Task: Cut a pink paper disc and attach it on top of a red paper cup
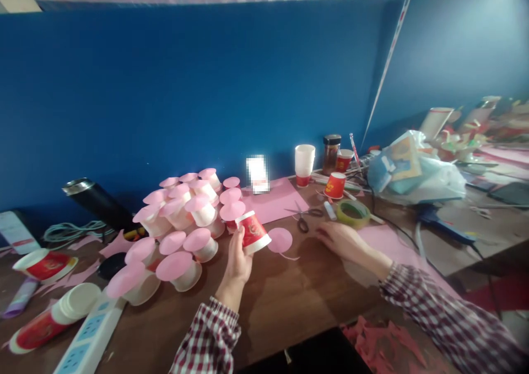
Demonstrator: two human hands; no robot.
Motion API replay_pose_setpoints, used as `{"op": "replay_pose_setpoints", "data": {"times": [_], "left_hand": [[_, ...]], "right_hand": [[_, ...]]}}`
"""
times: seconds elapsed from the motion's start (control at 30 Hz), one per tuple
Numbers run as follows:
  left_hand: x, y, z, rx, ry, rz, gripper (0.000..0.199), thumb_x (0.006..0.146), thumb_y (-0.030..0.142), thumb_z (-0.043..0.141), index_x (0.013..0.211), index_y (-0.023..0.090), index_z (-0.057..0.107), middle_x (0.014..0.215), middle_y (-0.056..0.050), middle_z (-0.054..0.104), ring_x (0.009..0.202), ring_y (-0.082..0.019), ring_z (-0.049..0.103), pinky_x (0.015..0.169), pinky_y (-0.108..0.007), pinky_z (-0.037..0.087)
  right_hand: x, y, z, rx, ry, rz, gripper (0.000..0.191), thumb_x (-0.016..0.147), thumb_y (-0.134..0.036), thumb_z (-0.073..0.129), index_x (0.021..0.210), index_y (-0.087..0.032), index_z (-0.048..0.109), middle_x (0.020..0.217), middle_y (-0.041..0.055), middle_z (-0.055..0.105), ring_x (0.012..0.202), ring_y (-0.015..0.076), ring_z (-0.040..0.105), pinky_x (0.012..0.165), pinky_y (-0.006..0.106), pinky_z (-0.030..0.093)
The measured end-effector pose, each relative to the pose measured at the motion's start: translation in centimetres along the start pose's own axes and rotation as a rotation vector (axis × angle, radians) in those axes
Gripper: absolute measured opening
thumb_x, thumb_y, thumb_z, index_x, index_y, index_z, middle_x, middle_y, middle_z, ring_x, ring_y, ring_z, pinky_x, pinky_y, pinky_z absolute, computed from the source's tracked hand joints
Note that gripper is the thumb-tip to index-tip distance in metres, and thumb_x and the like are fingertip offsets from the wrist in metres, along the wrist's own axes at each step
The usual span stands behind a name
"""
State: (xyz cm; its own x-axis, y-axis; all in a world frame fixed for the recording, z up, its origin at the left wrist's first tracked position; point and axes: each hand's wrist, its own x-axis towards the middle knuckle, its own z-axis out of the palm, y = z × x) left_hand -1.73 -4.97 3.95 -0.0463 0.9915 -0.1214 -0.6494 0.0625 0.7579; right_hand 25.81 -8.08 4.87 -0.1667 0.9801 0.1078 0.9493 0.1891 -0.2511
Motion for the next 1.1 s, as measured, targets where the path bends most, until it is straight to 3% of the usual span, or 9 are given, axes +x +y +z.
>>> {"op": "replay_pose_setpoints", "data": {"times": [0.1, 0.23, 0.43, 0.6, 0.9, 1.1], "left_hand": [[0.1, -0.1, 0.4, -0.056, -0.081, -0.098, 0.037, 0.083, 0.045, 0.061, 0.104, 0.015, 0.066, 0.095, -0.01, 0.073, 0.089, -0.024, 0.069, 0.074, -0.035, 0.057], [-0.2, -0.5, 0.1, -0.173, -0.111, -0.211, 0.042, 0.086, 0.045, 0.059, 0.111, 0.012, 0.063, 0.092, -0.013, 0.073, 0.081, -0.024, 0.071, 0.067, -0.034, 0.058], [-0.6, -0.7, -0.4, -0.186, -0.124, -0.236, 0.041, 0.085, 0.043, 0.062, 0.109, 0.01, 0.064, 0.093, -0.015, 0.074, 0.082, -0.025, 0.072, 0.07, -0.034, 0.059], [-0.6, -0.8, -0.5, -0.19, -0.134, -0.229, 0.039, 0.085, 0.041, 0.063, 0.11, 0.012, 0.064, 0.094, -0.013, 0.074, 0.083, -0.024, 0.072, 0.072, -0.035, 0.059], [-0.6, -0.5, -0.5, -0.173, -0.121, -0.245, 0.039, 0.091, 0.039, 0.052, 0.115, 0.01, 0.063, 0.096, -0.013, 0.074, 0.09, -0.024, 0.071, 0.077, -0.034, 0.058], [-0.3, 0.1, -0.7, -0.199, -0.12, -0.205, 0.039, 0.09, 0.04, 0.052, 0.112, 0.01, 0.063, 0.097, -0.016, 0.073, 0.089, -0.027, 0.071, 0.072, -0.036, 0.058]], "right_hand": [[-0.5, 0.8, -0.5, -0.072, 0.012, 0.04, 0.023, 0.095, -0.027, 0.044, 0.093, -0.016, 0.064, 0.094, 0.0109, 0.069, 0.083, 0.0204, 0.066, 0.071, 0.027, 0.044], [-0.3, 1.4, -1.3, -0.188, 0.04, 0.162, 0.02, 0.095, -0.019, 0.043, 0.097, -0.013, 0.061, 0.096, 0.0128, 0.067, 0.084, 0.0196, 0.065, 0.072, 0.026, 0.044], [1.7, 1.1, -0.6, -0.298, -0.003, 0.266, 0.032, 0.095, -0.009, 0.035, 0.121, -0.007, 0.052, 0.105, 0.0193, 0.066, 0.087, 0.0242, 0.068, 0.071, 0.03, 0.047], [3.0, 1.2, 0.9, -0.316, -0.048, 0.314, 0.032, 0.091, -0.002, 0.034, 0.115, -0.005, 0.055, 0.092, 0.0205, 0.067, 0.083, 0.027, 0.07, 0.066, 0.031, 0.049], [2.4, 0.5, 0.6, -0.273, -0.016, 0.284, 0.031, 0.094, -0.01, 0.035, 0.119, -0.01, 0.054, 0.105, 0.0192, 0.065, 0.086, 0.0243, 0.069, 0.066, 0.029, 0.048], [2.1, -1.5, 0.6, -0.148, 0.028, 0.124, 0.032, 0.098, -0.024, 0.039, 0.125, -0.022, 0.055, 0.115, 0.0105, 0.065, 0.097, 0.0197, 0.065, 0.077, 0.026, 0.046]]}}
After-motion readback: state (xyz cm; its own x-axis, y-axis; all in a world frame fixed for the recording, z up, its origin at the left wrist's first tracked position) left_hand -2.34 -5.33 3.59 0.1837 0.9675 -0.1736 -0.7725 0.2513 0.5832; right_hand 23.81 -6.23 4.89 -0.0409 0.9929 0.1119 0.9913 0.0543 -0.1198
